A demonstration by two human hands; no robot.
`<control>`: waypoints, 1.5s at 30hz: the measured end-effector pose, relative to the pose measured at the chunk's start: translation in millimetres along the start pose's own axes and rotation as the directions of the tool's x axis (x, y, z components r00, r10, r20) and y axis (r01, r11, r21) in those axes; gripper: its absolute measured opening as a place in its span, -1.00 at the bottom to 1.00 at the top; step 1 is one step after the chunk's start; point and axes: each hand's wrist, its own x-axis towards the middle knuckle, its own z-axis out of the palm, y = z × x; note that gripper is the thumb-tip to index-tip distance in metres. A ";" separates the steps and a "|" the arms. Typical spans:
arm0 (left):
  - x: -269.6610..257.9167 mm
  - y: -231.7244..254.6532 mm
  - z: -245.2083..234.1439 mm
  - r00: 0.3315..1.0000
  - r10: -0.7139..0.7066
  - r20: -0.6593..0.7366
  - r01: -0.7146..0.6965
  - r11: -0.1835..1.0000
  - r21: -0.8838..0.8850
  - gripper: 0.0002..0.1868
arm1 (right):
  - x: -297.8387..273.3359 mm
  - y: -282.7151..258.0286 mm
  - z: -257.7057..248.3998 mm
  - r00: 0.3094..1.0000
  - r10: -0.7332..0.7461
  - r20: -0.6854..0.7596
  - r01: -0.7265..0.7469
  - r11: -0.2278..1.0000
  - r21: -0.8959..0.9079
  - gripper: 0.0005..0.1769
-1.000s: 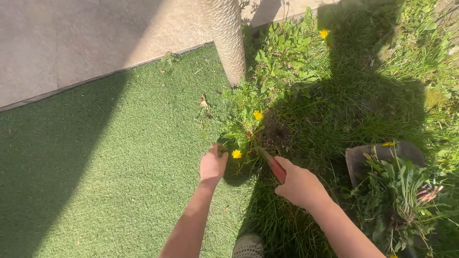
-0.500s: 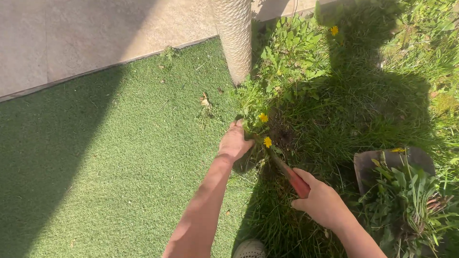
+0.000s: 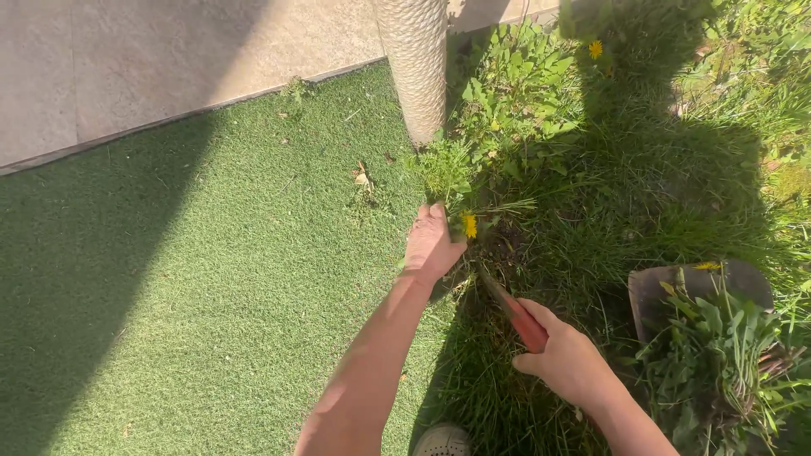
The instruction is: The person uses a red-handled weeding tool to dig up dandelions and other weeds from a grassy area next to a patch of artificial turf. They pull the weeds out by hand and place them into a small metal shovel.
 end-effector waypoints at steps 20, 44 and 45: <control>30.9 -55.1 18.0 0.970 -0.224 0.095 0.234 0.753 -0.615 -0.48 | 1.4 -20.4 -19.4 0.996 -0.066 -0.057 0.070 0.995 0.073 -0.05; 34.8 -2.3 8.0 0.943 -0.334 -0.005 0.319 0.906 -0.279 -0.40 | 41.2 -33.6 20.7 0.985 -0.151 -0.078 0.110 0.914 -0.391 -0.05; 38.1 1.7 7.3 0.924 -0.381 -0.012 0.367 0.897 -0.246 -0.50 | 46.7 -33.0 26.0 0.980 -0.182 -0.086 0.124 0.882 -0.455 -0.06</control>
